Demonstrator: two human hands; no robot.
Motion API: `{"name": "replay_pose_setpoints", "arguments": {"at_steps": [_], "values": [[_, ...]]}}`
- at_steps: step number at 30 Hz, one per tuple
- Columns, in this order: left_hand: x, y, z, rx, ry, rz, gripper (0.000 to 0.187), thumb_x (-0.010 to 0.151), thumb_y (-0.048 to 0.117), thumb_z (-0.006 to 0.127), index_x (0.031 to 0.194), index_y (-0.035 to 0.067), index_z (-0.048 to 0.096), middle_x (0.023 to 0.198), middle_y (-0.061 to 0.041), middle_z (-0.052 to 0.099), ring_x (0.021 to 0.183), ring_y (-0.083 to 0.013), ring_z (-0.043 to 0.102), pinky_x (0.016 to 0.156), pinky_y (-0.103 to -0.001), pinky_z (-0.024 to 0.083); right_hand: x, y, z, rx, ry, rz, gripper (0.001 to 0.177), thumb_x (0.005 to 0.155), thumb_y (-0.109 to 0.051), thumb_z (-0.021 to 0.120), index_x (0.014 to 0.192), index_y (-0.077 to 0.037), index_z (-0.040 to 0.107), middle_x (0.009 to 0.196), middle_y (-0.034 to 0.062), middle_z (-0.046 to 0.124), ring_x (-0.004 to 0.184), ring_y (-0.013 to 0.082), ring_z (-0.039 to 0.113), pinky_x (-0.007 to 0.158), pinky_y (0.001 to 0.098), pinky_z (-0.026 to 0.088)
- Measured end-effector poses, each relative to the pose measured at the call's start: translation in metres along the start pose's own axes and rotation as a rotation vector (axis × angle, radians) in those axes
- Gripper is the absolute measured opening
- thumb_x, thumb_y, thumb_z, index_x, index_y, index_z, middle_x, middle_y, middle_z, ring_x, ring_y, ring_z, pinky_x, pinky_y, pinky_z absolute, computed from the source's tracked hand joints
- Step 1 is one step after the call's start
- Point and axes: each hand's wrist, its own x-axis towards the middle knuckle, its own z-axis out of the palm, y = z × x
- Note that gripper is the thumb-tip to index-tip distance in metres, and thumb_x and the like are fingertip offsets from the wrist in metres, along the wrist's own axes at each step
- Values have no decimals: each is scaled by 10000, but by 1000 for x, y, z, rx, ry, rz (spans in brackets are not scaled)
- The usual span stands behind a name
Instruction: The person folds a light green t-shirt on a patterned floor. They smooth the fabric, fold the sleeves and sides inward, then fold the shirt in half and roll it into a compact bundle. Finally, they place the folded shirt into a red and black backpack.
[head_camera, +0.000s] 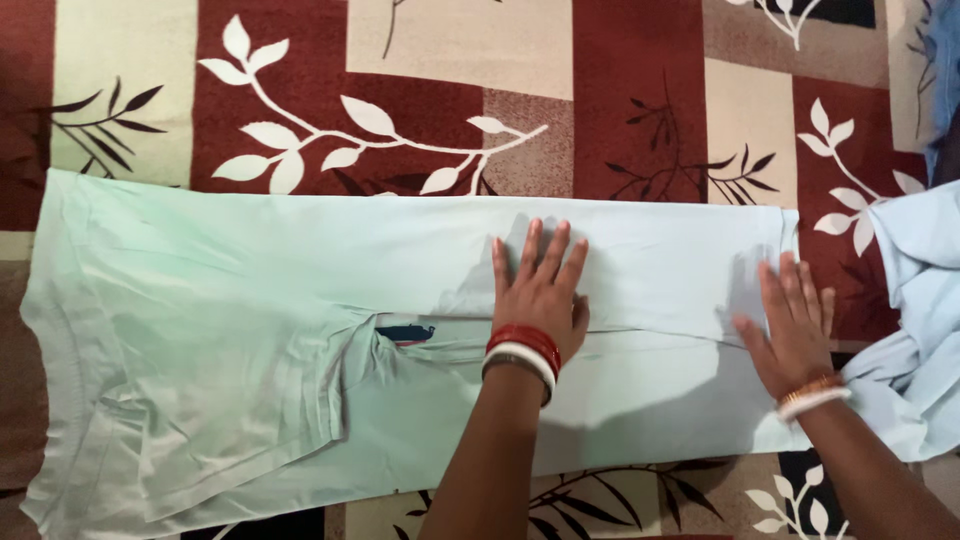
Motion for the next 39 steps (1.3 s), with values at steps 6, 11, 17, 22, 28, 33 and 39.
{"name": "replay_pose_setpoints", "arguments": {"at_steps": [6, 11, 17, 22, 28, 33, 39], "values": [[-30, 7, -4, 13, 83, -23, 654, 915, 344, 607, 1529, 202, 432, 1668, -57, 284, 1576, -296, 137, 1212, -700, -8, -33, 32, -3, -179, -189, -293, 692, 862, -334, 453, 1513, -115, 368, 1602, 138, 346, 1497, 275, 306, 1247, 460, 210], [-35, -17, -15, 81, 146, -154, 655, 930, 442, 552, 1534, 235, 408, 1669, -61, 255, 1563, -315, 144, 1161, -755, -37, -32, 46, 15, -607, -448, -179, 659, 932, -169, 455, 1579, -173, 332, 1632, 61, 325, 1513, 183, 301, 1257, 343, 276], [-52, -47, -22, 144, 186, -249, 676, 922, 479, 517, 1552, 288, 365, 1657, -43, 257, 1527, -336, 164, 1114, -790, -41, -49, 69, 6, -498, -180, -293, 619, 996, -81, 415, 1601, -148, 305, 1682, 73, 321, 1556, 188, 363, 1342, 446, 255], [-53, -49, -22, 132, 213, -243, 645, 941, 467, 505, 1542, 265, 385, 1650, -51, 278, 1528, -340, 177, 1122, -790, -31, -41, 25, -18, -416, -76, -240, 463, 898, -167, 466, 1352, -185, 560, 1483, 41, 550, 1389, 202, 522, 1257, 498, 314], [-29, -39, -8, 123, 280, -183, 599, 1000, 400, 523, 1567, 229, 429, 1695, -63, 284, 1589, -330, 190, 1206, -747, 12, 22, -82, -20, 293, 324, -126, 322, 1118, -179, 440, 1329, -61, 653, 1458, 109, 630, 1424, 300, 558, 1254, 453, 399], [-12, -10, -3, 52, 141, -177, 665, 889, 453, 555, 1514, 274, 416, 1664, -51, 215, 1541, -321, 130, 1145, -777, -6, 88, -184, 14, 301, 83, -340, 582, 1110, -389, 295, 1596, -71, 336, 1683, 152, 294, 1565, 350, 239, 1264, 521, 145], [-14, -13, -5, 57, 141, -156, 715, 873, 517, 582, 1531, 304, 404, 1674, -36, 213, 1552, -306, 130, 1152, -786, -10, 95, -172, 7, 112, -54, -204, 628, 1061, -471, 292, 1608, -164, 314, 1696, 98, 242, 1568, 317, 180, 1241, 567, 65]]}}
